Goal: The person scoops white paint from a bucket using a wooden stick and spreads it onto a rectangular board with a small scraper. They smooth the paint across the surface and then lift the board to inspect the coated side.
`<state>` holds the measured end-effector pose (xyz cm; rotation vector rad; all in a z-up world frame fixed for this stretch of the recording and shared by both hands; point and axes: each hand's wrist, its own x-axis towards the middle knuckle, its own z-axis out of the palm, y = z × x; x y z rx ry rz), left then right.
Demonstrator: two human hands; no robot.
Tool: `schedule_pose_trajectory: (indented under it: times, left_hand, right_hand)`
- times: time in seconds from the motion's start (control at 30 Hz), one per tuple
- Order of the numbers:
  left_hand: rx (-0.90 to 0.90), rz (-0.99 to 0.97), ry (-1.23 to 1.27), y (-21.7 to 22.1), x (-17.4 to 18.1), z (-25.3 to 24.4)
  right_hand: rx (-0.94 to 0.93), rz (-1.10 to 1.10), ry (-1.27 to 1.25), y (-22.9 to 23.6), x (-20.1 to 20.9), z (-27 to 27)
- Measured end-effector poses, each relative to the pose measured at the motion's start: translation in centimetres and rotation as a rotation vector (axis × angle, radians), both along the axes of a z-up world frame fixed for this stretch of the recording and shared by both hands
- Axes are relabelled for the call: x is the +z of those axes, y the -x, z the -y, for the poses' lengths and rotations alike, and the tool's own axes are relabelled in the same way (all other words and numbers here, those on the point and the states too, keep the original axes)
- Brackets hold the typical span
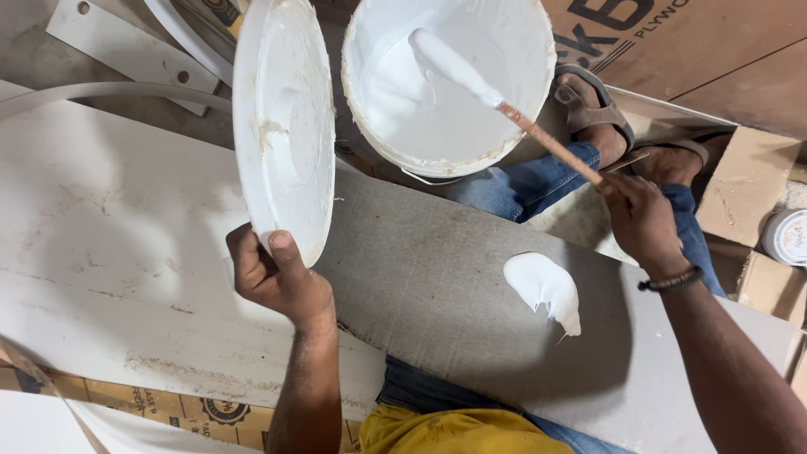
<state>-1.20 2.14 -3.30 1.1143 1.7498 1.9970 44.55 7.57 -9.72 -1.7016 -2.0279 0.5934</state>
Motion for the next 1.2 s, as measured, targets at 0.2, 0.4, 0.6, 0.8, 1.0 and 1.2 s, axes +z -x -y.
schedule_pose_trajectory:
  times: [0.2, 0.4, 0.6, 0.8, 1.0, 1.2]
  left_hand:
    - [0.012, -0.005, -0.014, -0.1, 0.4, 0.3]
    - [-0.015, 0.087, 0.013, -0.3, 0.3, 0.3]
    - [-0.040, 0.117, -0.003, -0.7, 0.3, 0.3]
    - [-0.035, 0.126, 0.013, -0.1, -0.3, 0.6]
    - [-0.037, 0.124, 0.022, -0.1, -0.9, 0.8]
    - [-0.037, 0.092, 0.036, -0.2, -0.8, 0.6]
  right_hand:
    - [-0.214, -0.325, 0.290, 0.2, -1.3, -1.3]
    - [-0.158, -0.344, 0.699, -0.2, -0.7, -0.9]
    - [-0.240, -0.216, 0.653, -0.5, -1.5, -1.7]
    - [-0.170, -0.378, 0.607, -0.1, -0.3, -1.9]
    - [-0.117, -0.136, 0.473, -1.7, 0.1, -3.0]
    - [-0.091, -0.152, 0.409, -1.1, 2.3, -4.3]
